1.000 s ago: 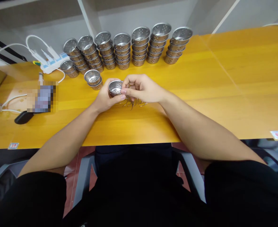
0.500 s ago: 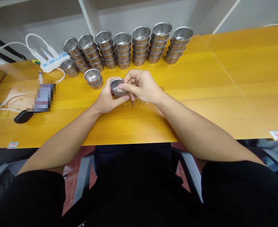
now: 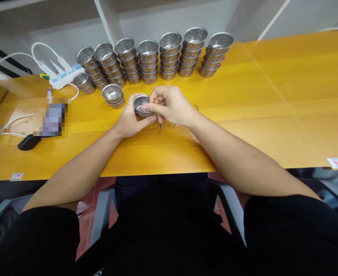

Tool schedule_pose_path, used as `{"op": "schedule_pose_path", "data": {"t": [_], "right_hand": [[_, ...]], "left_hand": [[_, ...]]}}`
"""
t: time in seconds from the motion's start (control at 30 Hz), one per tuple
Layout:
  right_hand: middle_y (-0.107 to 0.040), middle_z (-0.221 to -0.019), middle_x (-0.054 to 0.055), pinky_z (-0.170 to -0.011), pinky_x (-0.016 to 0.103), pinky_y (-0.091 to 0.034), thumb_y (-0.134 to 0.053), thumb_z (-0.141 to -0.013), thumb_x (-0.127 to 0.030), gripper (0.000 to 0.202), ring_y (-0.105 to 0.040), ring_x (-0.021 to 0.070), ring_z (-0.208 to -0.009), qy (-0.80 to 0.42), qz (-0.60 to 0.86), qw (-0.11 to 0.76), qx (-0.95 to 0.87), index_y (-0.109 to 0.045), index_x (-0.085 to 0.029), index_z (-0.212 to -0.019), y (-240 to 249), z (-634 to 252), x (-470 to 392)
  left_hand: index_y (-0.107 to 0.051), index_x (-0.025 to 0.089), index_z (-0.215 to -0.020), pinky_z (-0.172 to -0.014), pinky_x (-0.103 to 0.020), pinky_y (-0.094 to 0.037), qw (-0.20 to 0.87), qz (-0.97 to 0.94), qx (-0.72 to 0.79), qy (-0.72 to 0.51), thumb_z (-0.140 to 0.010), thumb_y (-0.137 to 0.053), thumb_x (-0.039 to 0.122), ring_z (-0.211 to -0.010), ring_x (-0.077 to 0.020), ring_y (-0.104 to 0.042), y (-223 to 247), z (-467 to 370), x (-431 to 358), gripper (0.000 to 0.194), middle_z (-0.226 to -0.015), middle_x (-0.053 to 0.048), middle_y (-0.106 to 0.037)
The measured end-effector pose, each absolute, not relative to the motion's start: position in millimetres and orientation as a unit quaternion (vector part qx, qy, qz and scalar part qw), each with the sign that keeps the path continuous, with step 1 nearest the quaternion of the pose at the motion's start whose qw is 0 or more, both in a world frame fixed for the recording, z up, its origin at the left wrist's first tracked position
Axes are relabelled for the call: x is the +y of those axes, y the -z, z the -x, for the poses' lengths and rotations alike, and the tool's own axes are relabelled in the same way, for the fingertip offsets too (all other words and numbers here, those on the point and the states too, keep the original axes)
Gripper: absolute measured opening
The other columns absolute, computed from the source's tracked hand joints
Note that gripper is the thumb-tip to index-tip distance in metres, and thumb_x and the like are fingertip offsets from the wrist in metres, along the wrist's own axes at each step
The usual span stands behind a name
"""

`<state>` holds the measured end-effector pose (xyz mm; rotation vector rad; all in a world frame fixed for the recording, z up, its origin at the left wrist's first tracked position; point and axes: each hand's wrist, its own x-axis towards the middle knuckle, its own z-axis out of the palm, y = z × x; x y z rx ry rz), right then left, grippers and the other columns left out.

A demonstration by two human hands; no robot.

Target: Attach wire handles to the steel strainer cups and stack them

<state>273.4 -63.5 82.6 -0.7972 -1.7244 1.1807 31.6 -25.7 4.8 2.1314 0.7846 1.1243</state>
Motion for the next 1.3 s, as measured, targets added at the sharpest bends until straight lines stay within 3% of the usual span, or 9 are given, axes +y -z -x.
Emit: {"op": "schedule_pose_path", "data": {"t": [0.23, 0.4, 0.57, 0.67, 0.87, 1.07, 1.17, 1.3], "right_hand": [[-0.074, -0.074, -0.001, -0.051, 0.033, -0.051, -0.114, -0.091, -0.091, 0.075, -0.064, 0.0165, -0.058, -0.452, 0.323, 0.427, -0.714, -0.076, -0.027, -0.095, -79, -275, -66], [-0.084, -0.109, 0.009, -0.074, 0.044, -0.067, -0.094, -0.107, -0.097, 0.068, -0.074, 0.0254, -0.085, -0.325, 0.339, 0.498, -0.729, -0.085, -0.031, -0.120, -77, -281, -64], [-0.087, -0.137, 0.017, -0.108, 0.064, -0.077, -0.089, -0.116, -0.074, 0.040, -0.081, 0.0442, -0.132, -0.225, 0.356, 0.449, -0.788, -0.089, -0.034, -0.116, -76, -288, -61], [-0.086, -0.146, 0.017, -0.123, 0.073, -0.074, -0.088, -0.113, -0.056, 0.024, -0.080, 0.0487, -0.145, -0.188, 0.362, 0.426, -0.807, -0.092, -0.033, -0.118, -75, -291, -59], [-0.082, -0.164, 0.015, -0.134, 0.073, -0.070, -0.082, -0.108, -0.035, 0.024, -0.084, 0.0446, -0.141, -0.172, 0.346, 0.391, -0.836, -0.096, -0.031, -0.127, -68, -292, -56], [-0.079, -0.169, 0.014, -0.144, 0.077, -0.062, -0.081, -0.108, -0.036, 0.031, -0.076, 0.0488, -0.162, -0.159, 0.329, 0.382, -0.849, -0.095, -0.031, -0.135, -61, -288, -56], [-0.082, -0.165, 0.015, -0.139, 0.074, -0.067, -0.083, -0.110, -0.040, 0.033, -0.076, 0.0489, -0.161, -0.156, 0.341, 0.403, -0.835, -0.093, -0.034, -0.141, -63, -288, -58], [-0.080, -0.170, 0.016, -0.126, 0.067, -0.076, -0.085, -0.110, -0.042, 0.054, -0.087, 0.0434, -0.138, -0.157, 0.369, 0.437, -0.805, -0.084, -0.036, -0.163, -63, -292, -56]], "left_hand": [[-0.055, 0.027, -0.169, -0.131, -0.065, -0.073, 0.286, -0.811, 0.279, -0.428, -0.105, -0.101, 0.083, -0.140, -0.0384, -0.086, 5, -30, -23, 0.097, -0.149, -0.015, -0.079], [-0.051, 0.030, -0.175, -0.134, -0.066, -0.071, 0.283, -0.798, 0.295, -0.442, -0.102, -0.098, 0.094, -0.150, -0.0409, -0.082, 11, -28, -14, 0.108, -0.157, -0.017, -0.075], [-0.044, 0.032, -0.183, -0.137, -0.066, -0.069, 0.266, -0.806, 0.289, -0.443, -0.105, -0.092, 0.099, -0.159, -0.0420, -0.079, 15, -24, -3, 0.113, -0.166, -0.018, -0.070], [-0.044, 0.033, -0.183, -0.138, -0.067, -0.069, 0.264, -0.800, 0.296, -0.449, -0.106, -0.093, 0.096, -0.159, -0.0422, -0.079, 13, -24, -4, 0.111, -0.165, -0.017, -0.070], [-0.043, 0.034, -0.181, -0.135, -0.066, -0.072, 0.257, -0.799, 0.287, -0.461, -0.108, -0.094, 0.091, -0.157, -0.0405, -0.081, 11, -27, -8, 0.106, -0.168, -0.017, -0.068], [-0.042, 0.035, -0.182, -0.133, -0.064, -0.073, 0.256, -0.805, 0.278, -0.457, -0.108, -0.092, 0.092, -0.155, -0.0396, -0.082, 17, -27, -7, 0.106, -0.167, -0.015, -0.068], [-0.041, 0.035, -0.184, -0.136, -0.064, -0.070, 0.244, -0.814, 0.280, -0.448, -0.109, -0.088, 0.096, -0.161, -0.0415, -0.078, 13, -24, -6, 0.108, -0.170, -0.016, -0.066], [-0.048, 0.034, -0.179, -0.146, -0.071, -0.060, 0.199, -0.804, 0.304, -0.471, -0.099, -0.090, 0.106, -0.170, -0.0477, -0.070, -9, -12, 1, 0.115, -0.171, -0.017, -0.067]]}}
